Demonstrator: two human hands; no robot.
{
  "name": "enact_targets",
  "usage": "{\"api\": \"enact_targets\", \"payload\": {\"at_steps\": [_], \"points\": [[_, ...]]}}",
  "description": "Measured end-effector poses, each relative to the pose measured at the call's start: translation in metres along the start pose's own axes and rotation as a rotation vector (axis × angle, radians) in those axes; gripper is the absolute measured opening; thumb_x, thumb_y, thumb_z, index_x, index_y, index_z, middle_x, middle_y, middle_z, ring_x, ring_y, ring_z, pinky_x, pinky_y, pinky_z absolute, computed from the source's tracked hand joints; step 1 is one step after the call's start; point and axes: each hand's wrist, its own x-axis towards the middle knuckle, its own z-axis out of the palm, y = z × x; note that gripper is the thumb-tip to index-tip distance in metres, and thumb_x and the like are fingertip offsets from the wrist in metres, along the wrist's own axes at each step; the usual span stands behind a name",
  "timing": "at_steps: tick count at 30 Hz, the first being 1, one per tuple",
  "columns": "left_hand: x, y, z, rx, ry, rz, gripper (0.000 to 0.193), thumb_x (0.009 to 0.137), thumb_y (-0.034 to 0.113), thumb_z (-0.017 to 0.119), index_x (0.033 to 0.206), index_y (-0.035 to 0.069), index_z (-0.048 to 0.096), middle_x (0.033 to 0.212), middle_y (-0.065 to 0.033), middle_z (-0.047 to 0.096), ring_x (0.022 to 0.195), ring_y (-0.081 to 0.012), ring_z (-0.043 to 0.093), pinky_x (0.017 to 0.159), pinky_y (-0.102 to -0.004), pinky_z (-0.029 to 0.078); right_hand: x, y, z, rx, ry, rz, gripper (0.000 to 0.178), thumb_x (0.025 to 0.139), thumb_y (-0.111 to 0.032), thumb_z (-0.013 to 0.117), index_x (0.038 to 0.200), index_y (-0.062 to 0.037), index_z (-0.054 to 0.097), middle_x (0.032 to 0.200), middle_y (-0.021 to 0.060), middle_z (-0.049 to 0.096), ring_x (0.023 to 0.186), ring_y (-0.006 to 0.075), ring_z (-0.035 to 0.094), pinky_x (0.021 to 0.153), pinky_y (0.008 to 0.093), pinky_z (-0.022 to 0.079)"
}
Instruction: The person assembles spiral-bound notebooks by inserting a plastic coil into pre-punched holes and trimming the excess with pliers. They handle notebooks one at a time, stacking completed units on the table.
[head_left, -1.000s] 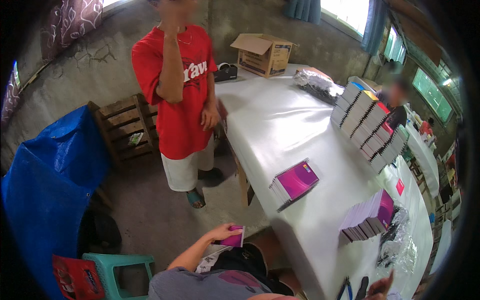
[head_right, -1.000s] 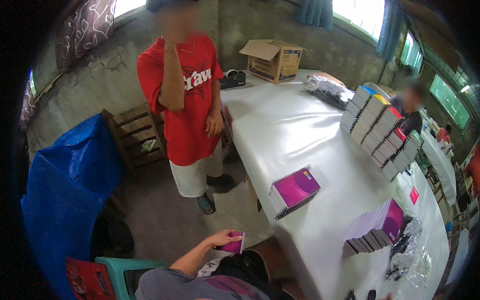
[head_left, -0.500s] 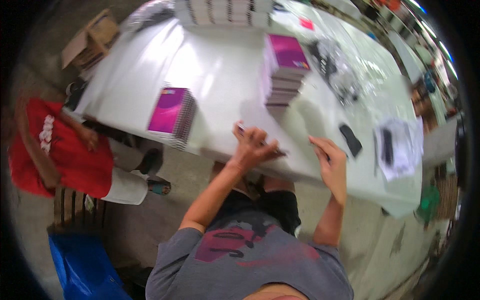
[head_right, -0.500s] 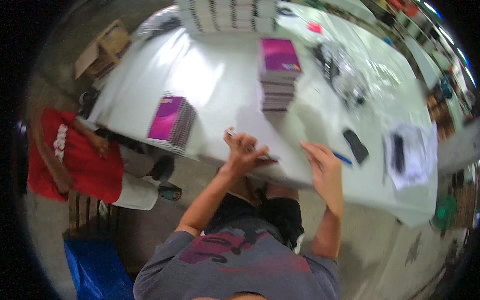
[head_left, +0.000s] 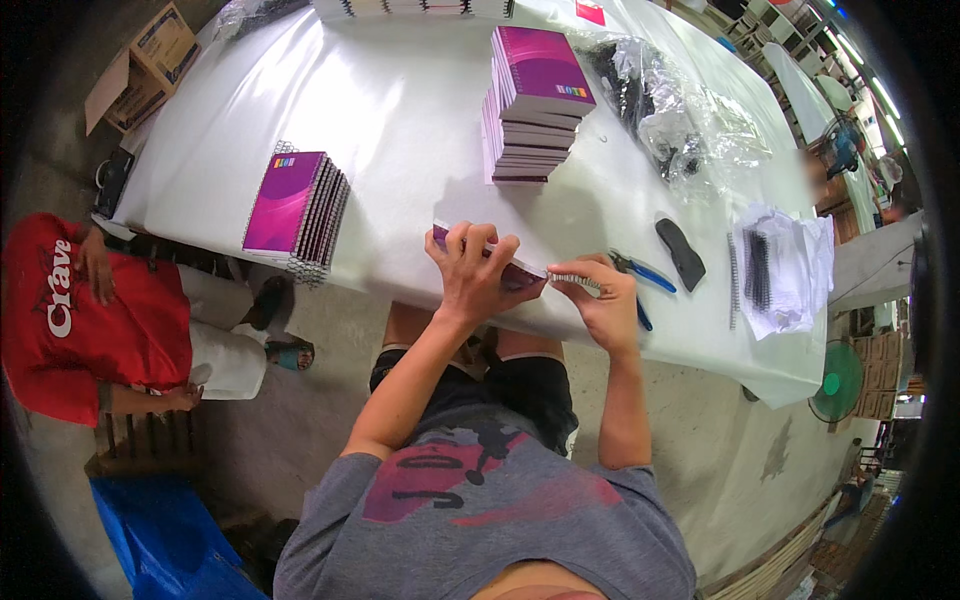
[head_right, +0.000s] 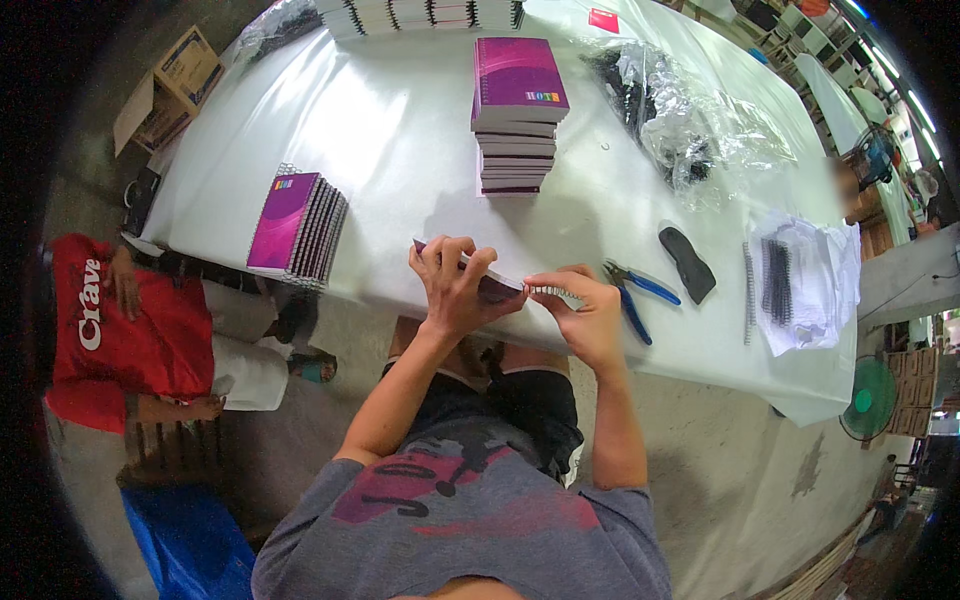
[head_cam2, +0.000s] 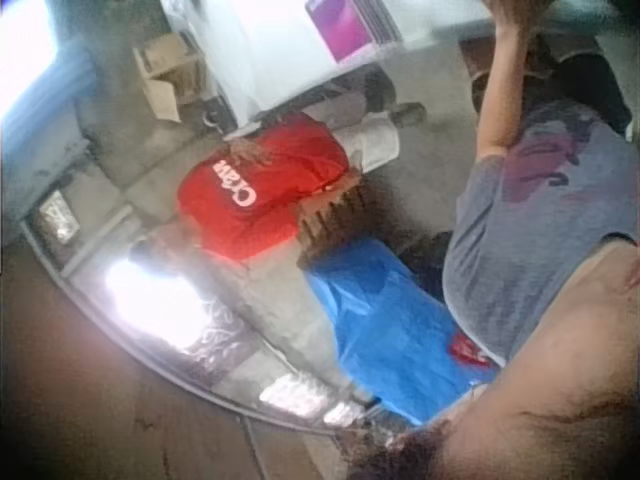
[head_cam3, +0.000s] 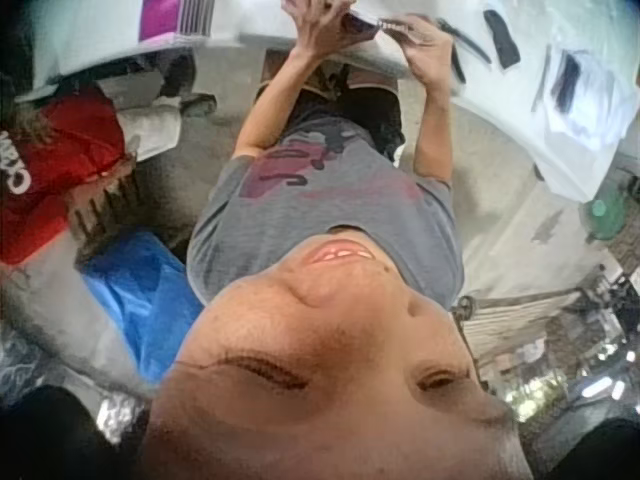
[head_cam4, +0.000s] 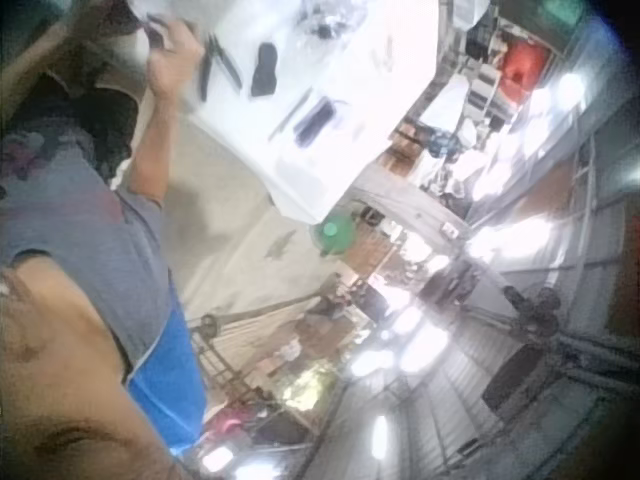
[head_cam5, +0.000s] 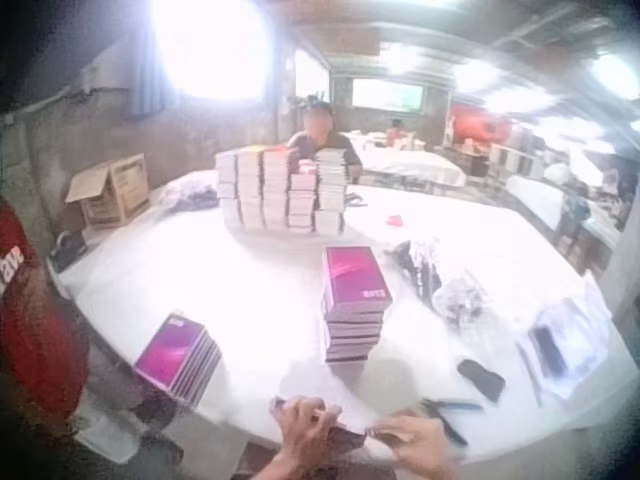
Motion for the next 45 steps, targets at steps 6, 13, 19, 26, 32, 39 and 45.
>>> {"api": "enact_targets", "payload": {"at_steps": [6, 13, 19, 26, 32, 39, 45], "points": [[-0.001, -0.005, 0.001, -0.010, -0.026, -0.044, 0.061, 0.055, 0.060, 0.073, 0.098, 0.020, 0.053, 0.094, -0.0014, 0.044, 0.097, -0.0240, 0.042, 0.080, -0.0494, 0.024, 0.006, -0.007, -0.010, -0.021, -0.188, 0.083, 0.041, 0.071, 0.002, 0.069, 0.109, -0.0106, 0.064, 0.085, 0.0081, 0.068, 0.072, 0.0159, 0.059, 0.066, 0.0260, 0.048], [-0.008, -0.016, 0.002, -0.056, -0.001, 0.013, 0.062, 0.055, 0.058, 0.074, 0.099, 0.019, 0.055, 0.094, -0.0036, 0.045, 0.097, -0.0255, 0.043, 0.083, -0.0458, 0.025, 0.004, -0.027, -0.008, -0.178, -0.126, 0.005, 0.032, 0.081, -0.002, 0.060, 0.113, -0.0082, 0.059, 0.086, 0.0117, 0.064, 0.069, 0.0178, 0.058, 0.062, 0.0288, 0.048], [-0.003, -0.017, 0.004, -0.106, 0.008, 0.019, 0.057, 0.057, 0.057, 0.073, 0.095, 0.018, 0.056, 0.093, -0.0034, 0.045, 0.097, -0.0249, 0.042, 0.081, -0.0462, 0.026, 0.010, -0.006, -0.010, -0.167, -0.240, -0.095, 0.023, 0.082, -0.002, 0.057, 0.104, -0.0048, 0.063, 0.084, 0.0119, 0.062, 0.072, 0.0209, 0.060, 0.065, 0.0292, 0.047], [-0.008, -0.019, -0.005, -0.196, 0.137, 0.000, 0.058, 0.052, 0.053, 0.077, 0.088, 0.014, 0.054, 0.108, -0.0140, 0.049, 0.100, -0.0321, 0.047, 0.078, -0.0471, 0.032, 0.018, 0.016, -0.052, -0.387, -0.195, -0.020, 0.033, 0.087, -0.011, 0.046, 0.115, 0.0010, 0.057, 0.115, 0.0174, 0.060, 0.109, 0.0324, 0.053, 0.097, 0.0380, 0.037], [-0.006, -0.010, -0.013, -0.212, 0.091, 0.027, 0.053, 0.059, 0.054, 0.075, 0.083, 0.014, 0.049, 0.097, -0.0086, 0.042, 0.109, -0.0310, 0.042, 0.083, -0.0466, 0.029, 0.021, 0.175, -0.144, -0.964, 0.113, 0.252, 0.056, 0.077, -0.010, 0.054, 0.131, -0.0030, 0.042, 0.129, 0.0181, 0.046, 0.122, 0.0317, 0.041, 0.102, 0.0454, 0.031], [-0.003, -0.010, -0.010, -0.273, 0.091, 0.043, 0.055, 0.058, 0.055, 0.074, 0.081, 0.014, 0.047, 0.091, -0.0081, 0.039, 0.108, -0.0319, 0.042, 0.082, -0.0470, 0.028, 0.021, 0.132, -0.142, -0.641, 0.344, 0.217, 0.031, 0.078, -0.004, 0.060, 0.107, 0.0061, 0.055, 0.104, 0.0153, 0.059, 0.091, 0.0255, 0.054, 0.078, 0.0374, 0.043], [0.003, -0.012, -0.003, -0.307, 0.089, 0.101, 0.055, 0.057, 0.057, 0.073, 0.079, 0.013, 0.047, 0.091, -0.0079, 0.040, 0.107, -0.0320, 0.043, 0.082, -0.0472, 0.029, 0.019, 0.171, -0.108, 0.623, 0.018, -0.169, 0.045, 0.078, -0.013, 0.057, 0.121, -0.0018, 0.048, 0.119, 0.0205, 0.052, 0.115, 0.0334, 0.047, 0.098, 0.0464, 0.036]]}}
